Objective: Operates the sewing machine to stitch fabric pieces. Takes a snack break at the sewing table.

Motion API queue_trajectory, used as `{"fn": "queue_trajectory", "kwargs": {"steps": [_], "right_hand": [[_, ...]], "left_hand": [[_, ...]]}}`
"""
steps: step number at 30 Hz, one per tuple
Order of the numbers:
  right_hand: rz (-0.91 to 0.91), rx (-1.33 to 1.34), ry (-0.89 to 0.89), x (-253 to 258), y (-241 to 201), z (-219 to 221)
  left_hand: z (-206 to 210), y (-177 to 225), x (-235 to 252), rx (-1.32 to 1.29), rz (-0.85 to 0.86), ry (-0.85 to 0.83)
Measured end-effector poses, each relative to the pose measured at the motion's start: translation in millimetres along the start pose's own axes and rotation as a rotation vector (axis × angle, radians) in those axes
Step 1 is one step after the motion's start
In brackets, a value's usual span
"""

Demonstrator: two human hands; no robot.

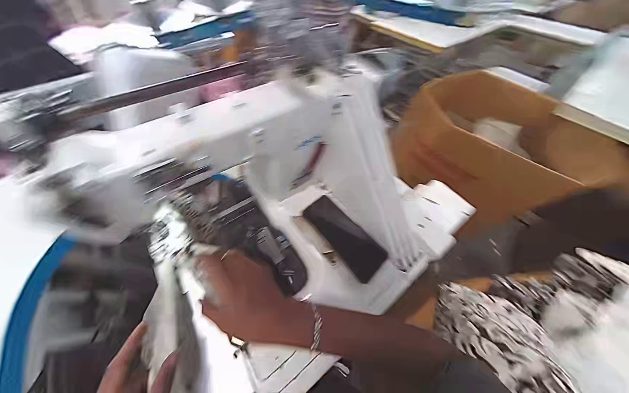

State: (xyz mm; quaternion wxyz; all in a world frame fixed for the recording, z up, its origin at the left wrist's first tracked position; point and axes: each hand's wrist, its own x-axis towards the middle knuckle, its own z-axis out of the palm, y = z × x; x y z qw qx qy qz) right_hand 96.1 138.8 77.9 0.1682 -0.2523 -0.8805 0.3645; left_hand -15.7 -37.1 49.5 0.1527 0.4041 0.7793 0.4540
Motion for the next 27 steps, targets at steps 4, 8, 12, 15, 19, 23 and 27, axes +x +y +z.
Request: {"fn": "queue_trajectory", "kwargs": {"steps": [4, 8, 12, 15, 19, 23, 27], "right_hand": [[0.056, 0.044, -0.197, 31, 22, 14], [0.090, 0.075, -0.292, 27, 50, 25], [0.151, 0.168, -0.354, 33, 60, 26], [0.225, 0.160, -0.536, 36, 62, 30], [0.249, 0.009, -0.901, 39, 60, 44], [0.176, -0.051, -1.074, 35, 74, 46], [0.119, 0.273, -0.627, 14, 65, -5]], "left_hand": [[-11, -33, -23, -0.031, -0.192, 0.104], [-8, -46, -26, -0.126, -0.250, 0.167], [-4, -40, -11, -0.186, -0.256, 0.075], [0, -45, -7, -0.161, -0.167, 0.067], [11, -51, -6, -0.185, -0.007, 0.081], [21, -49, -6, -0.251, -0.019, 0.023], [29, -48, -5, -0.291, -0.013, 0.025]]}}
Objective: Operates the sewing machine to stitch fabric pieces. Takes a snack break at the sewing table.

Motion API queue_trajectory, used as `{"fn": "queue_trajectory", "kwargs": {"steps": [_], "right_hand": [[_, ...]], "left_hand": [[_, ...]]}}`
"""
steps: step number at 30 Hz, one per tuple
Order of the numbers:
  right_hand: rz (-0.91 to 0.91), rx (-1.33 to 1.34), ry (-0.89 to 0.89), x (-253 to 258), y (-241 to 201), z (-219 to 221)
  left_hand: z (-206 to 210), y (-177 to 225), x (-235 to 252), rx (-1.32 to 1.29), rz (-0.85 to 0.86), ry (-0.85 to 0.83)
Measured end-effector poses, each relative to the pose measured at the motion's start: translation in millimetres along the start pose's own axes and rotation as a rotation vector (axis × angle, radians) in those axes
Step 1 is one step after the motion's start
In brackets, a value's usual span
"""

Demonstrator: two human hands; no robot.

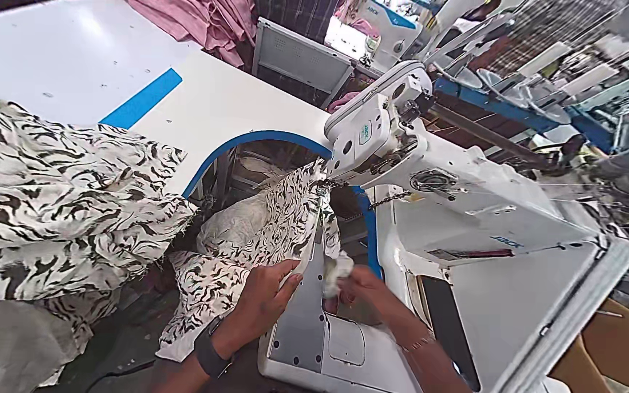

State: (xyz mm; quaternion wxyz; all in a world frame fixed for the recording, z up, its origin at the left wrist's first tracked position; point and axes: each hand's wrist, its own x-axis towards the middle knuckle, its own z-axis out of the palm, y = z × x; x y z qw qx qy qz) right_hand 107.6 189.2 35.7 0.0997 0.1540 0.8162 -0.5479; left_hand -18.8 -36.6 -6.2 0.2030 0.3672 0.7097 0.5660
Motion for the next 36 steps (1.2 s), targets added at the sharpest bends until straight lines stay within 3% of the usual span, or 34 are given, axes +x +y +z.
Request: {"fn": "queue_trajectory", "kwargs": {"steps": [1, 3, 5, 9, 12, 15, 19, 27, 30, 33, 35, 36], "right_hand": [[-0.095, -0.090, 0.091, -21, -19, -1], [-0.285, -0.547, 0.167, -57, -56, 24], [-0.294, -0.820, 0.179, -66, -75, 52], [-0.123, -0.857, 0.257, -64, -78, 50], [-0.198, -1.000, 0.238, -56, -100, 84], [-0.227, -1.032, 0.153, -34, -93, 102], [-0.073, -1.060, 0.124, -30, -108, 91], [-0.041, -1.122, 0.195, 4, -109, 80], [-0.123, -1.085, 0.299, 22, -99, 74], [-0.255, -0.989, 0.514, 30, -70, 72], [-0.160, -1.014, 0.581, 12, -60, 74], [-0.024, -1.062, 0.545, 4, -56, 72]], "left_hand": [[3, -1, 1, -0.013, 0.016, 0.011], [9, 0, -2, -0.036, 0.050, 0.004], [13, 0, -2, -0.013, 0.106, 0.036], [15, -2, -2, 0.025, 0.173, 0.108], [31, -5, -7, 0.093, 0.282, 0.220], [29, -10, 0, 0.199, 0.331, 0.276], [26, -17, 15, 0.129, 0.308, 0.239], [14, -16, 29, 0.155, 0.344, 0.108], [8, -18, 51, 0.067, 0.288, 0.039], [3, -12, 58, 0.047, 0.211, 0.001], [-4, -6, 38, 0.105, 0.157, 0.001], [-5, -7, 25, 0.133, 0.148, 0.035]]}}
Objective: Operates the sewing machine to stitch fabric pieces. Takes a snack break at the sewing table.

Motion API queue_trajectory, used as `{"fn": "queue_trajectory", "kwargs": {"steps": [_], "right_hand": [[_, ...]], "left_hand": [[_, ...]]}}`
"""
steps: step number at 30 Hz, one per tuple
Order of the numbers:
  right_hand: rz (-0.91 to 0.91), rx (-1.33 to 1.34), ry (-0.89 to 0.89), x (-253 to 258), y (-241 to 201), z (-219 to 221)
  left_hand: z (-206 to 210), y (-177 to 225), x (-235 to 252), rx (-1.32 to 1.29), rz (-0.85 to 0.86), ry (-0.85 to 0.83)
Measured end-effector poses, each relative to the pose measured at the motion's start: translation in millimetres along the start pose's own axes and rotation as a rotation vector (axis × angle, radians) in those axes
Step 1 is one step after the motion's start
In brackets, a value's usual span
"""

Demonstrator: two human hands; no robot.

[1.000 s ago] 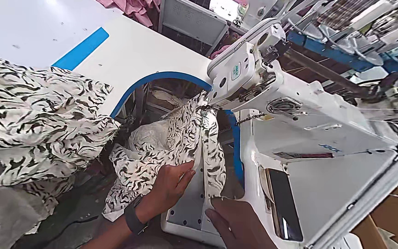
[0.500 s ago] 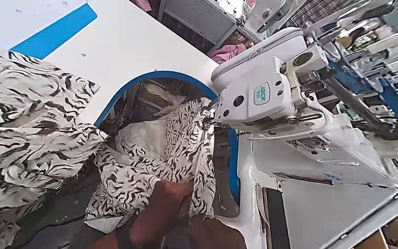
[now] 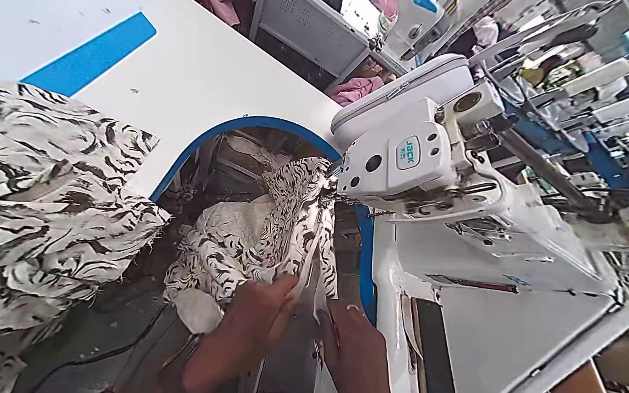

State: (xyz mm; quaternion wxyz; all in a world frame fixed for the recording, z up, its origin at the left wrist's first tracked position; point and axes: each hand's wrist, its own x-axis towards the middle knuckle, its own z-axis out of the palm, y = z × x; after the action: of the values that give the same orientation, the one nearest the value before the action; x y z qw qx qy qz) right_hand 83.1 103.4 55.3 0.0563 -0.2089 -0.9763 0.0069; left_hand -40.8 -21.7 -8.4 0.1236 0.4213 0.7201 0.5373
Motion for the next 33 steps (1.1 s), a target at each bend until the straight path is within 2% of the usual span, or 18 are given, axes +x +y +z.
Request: {"fn": "queue_trajectory", "kwargs": {"steps": [1, 3, 4, 5, 6, 7, 9, 11, 12, 13, 16, 17, 19, 22, 24, 26, 29, 33], "right_hand": [[0.112, -0.065, -0.200, -2, 6, -1], [0.359, -0.055, -0.822, 14, 22, 8], [0.359, -0.012, -0.982, 25, 40, 23], [0.329, 0.014, -1.038, 34, 60, 38], [0.304, 0.084, -1.001, 35, 77, 44], [0.257, 0.271, -0.842, 29, 96, 46], [0.147, 0.961, -0.374, 8, 119, 38], [0.072, 1.502, -0.198, -19, 103, 3], [0.057, 1.548, -0.150, -32, 85, -16], [0.067, 1.421, -0.084, -44, 68, -27], [0.094, 0.413, 0.167, -45, 36, -3], [0.125, 0.235, 0.148, -33, 34, 12], [0.212, 0.104, -0.008, -2, 33, 30], [0.337, -0.038, -0.419, 39, 22, 26], [0.358, -0.064, -0.599, 42, 23, 25], [0.369, -0.015, -0.683, 38, 37, 30], [0.358, 0.183, -0.597, 35, 58, 37], [0.047, 0.492, -0.876, 29, 65, 51]], "left_hand": [[2, -1, -11, 0.016, -0.005, 0.025], [2, -2, -27, -0.006, -0.003, -0.003], [5, -1, -26, 0.002, 0.024, -0.002], [7, 1, -22, 0.032, 0.061, 0.025], [9, 4, -21, 0.059, 0.079, 0.049], [9, 5, -21, 0.077, 0.084, 0.066], [8, 4, -24, 0.069, 0.071, 0.084], [9, 4, -29, 0.010, 0.035, 0.061], [8, 5, -28, -0.013, 0.021, 0.042], [8, 6, -27, -0.028, 0.014, 0.022], [6, 6, -22, -0.017, 0.022, -0.032], [6, 7, -22, -0.004, 0.029, -0.050], [5, 10, -21, 0.014, 0.032, -0.067], [4, 13, -23, 0.035, 0.018, -0.039], [6, 13, -28, 0.030, -0.004, -0.009], [7, 12, -30, 0.024, -0.017, 0.024], [8, 9, -30, 0.035, -0.014, 0.068], [11, 7, -34, 0.179, 0.049, 0.228]]}}
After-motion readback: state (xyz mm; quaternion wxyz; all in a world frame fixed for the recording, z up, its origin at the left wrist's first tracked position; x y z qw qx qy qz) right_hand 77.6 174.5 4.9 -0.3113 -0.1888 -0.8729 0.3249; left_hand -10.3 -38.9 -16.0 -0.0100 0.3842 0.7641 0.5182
